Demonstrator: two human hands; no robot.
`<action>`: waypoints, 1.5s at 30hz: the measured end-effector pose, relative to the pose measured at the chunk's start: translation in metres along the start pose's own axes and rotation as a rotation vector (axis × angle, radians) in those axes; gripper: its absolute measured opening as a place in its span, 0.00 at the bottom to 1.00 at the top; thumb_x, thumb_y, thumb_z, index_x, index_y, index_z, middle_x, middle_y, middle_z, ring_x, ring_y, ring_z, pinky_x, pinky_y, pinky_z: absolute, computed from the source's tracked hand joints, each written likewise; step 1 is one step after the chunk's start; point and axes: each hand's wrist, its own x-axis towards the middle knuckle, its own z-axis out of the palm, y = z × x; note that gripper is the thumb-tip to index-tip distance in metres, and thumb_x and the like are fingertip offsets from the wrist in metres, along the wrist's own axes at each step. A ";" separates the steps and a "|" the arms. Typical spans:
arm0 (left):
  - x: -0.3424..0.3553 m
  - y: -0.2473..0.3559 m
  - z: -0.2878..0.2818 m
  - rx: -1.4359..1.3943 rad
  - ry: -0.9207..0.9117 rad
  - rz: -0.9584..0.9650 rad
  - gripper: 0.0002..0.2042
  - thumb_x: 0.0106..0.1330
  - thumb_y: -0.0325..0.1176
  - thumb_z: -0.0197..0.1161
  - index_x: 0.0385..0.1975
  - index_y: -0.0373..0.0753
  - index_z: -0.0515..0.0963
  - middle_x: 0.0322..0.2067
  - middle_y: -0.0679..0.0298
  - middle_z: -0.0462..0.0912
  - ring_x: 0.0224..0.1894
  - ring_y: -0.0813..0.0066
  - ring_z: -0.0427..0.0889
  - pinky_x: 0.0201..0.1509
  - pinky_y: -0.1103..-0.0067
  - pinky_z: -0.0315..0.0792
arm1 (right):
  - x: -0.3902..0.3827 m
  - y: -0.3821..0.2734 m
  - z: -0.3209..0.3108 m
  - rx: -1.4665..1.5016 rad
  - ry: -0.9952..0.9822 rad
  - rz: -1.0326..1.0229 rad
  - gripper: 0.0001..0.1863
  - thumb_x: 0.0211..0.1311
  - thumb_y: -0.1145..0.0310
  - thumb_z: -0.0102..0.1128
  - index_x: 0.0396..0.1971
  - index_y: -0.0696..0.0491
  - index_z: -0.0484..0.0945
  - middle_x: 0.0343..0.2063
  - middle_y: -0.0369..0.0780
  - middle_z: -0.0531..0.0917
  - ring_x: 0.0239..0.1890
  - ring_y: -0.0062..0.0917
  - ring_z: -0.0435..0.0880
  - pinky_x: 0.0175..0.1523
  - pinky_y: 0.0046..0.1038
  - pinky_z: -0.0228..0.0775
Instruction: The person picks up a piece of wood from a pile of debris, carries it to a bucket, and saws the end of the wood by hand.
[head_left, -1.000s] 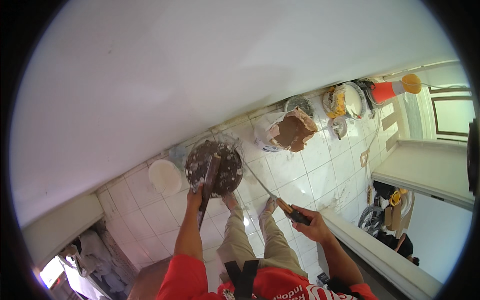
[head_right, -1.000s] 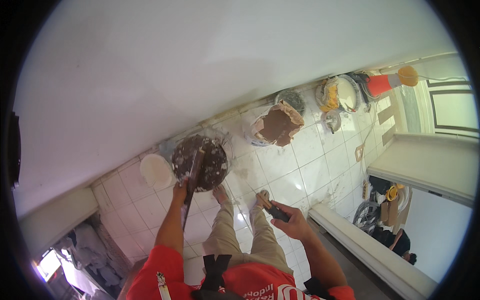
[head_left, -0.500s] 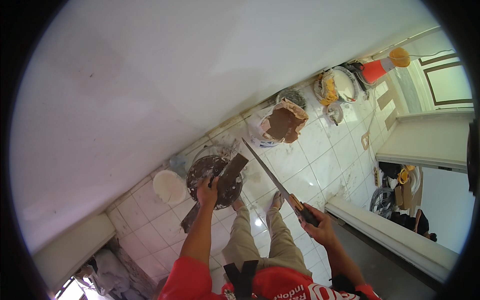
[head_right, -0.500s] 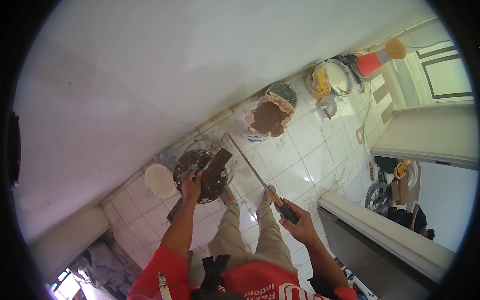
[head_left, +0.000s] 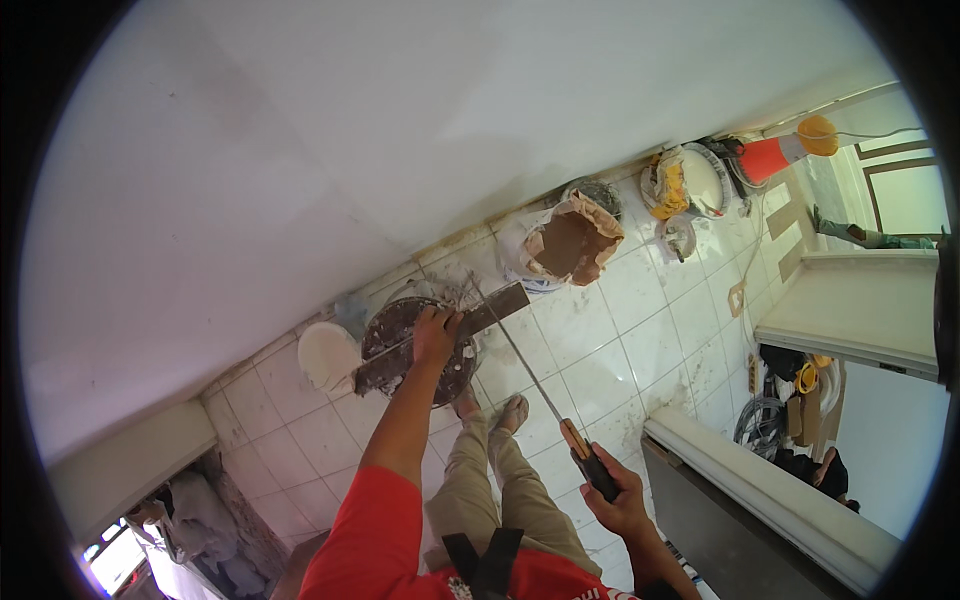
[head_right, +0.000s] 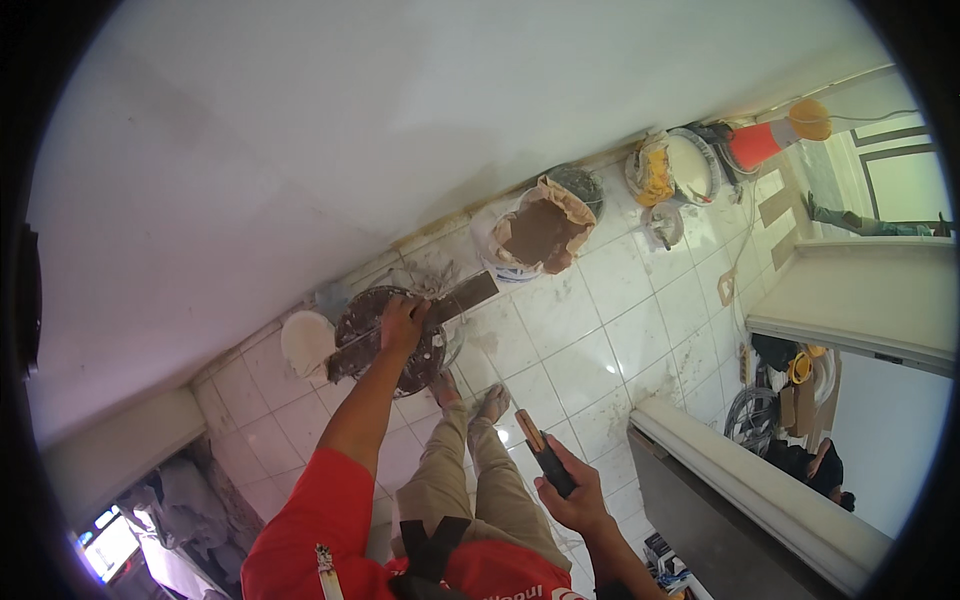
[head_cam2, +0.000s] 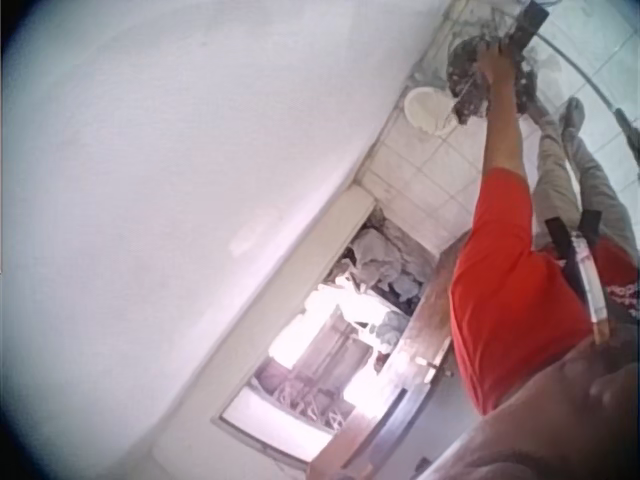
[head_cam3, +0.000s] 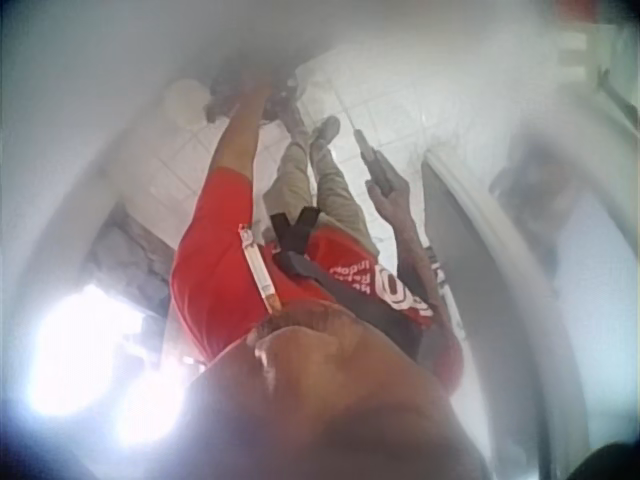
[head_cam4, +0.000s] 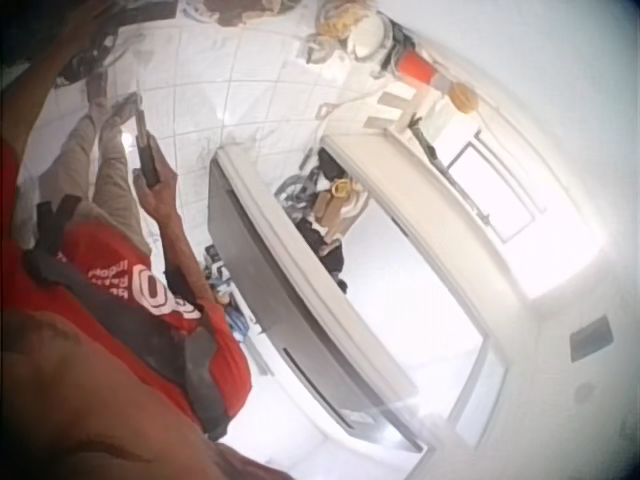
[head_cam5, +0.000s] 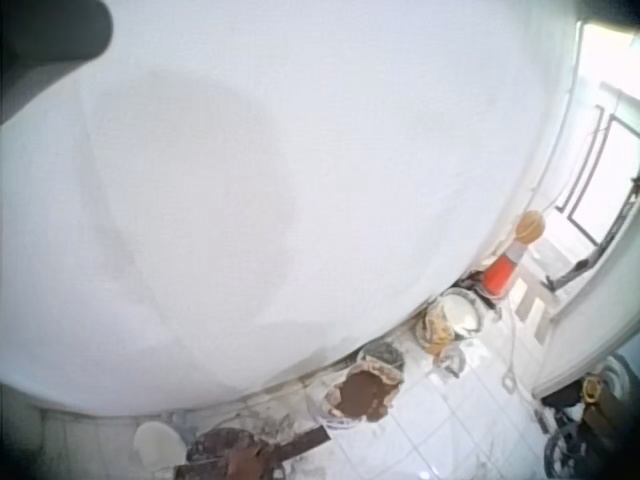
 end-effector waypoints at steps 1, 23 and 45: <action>0.000 0.000 -0.001 0.006 0.067 0.025 0.15 0.68 0.42 0.66 0.48 0.42 0.85 0.41 0.54 0.80 0.47 0.52 0.80 0.54 0.63 0.73 | 0.004 0.001 0.002 -0.034 -0.007 -0.060 0.34 0.60 0.78 0.65 0.68 0.61 0.69 0.44 0.37 0.85 0.37 0.13 0.78 0.44 0.18 0.71; -0.344 0.105 -0.076 -0.049 -1.353 0.422 0.24 0.66 0.55 0.59 0.50 0.43 0.83 0.41 0.51 0.87 0.48 0.48 0.85 0.52 0.60 0.76 | -0.008 0.060 0.013 0.272 0.002 0.010 0.31 0.66 0.74 0.62 0.68 0.64 0.68 0.49 0.39 0.85 0.45 0.14 0.80 0.51 0.19 0.73; -0.103 0.025 -0.042 0.125 -0.026 0.140 0.23 0.71 0.43 0.59 0.60 0.35 0.74 0.63 0.41 0.70 0.66 0.39 0.68 0.71 0.53 0.61 | -0.007 0.040 0.069 -0.022 0.214 -0.175 0.28 0.67 0.69 0.65 0.64 0.64 0.71 0.36 0.42 0.86 0.33 0.16 0.81 0.40 0.21 0.75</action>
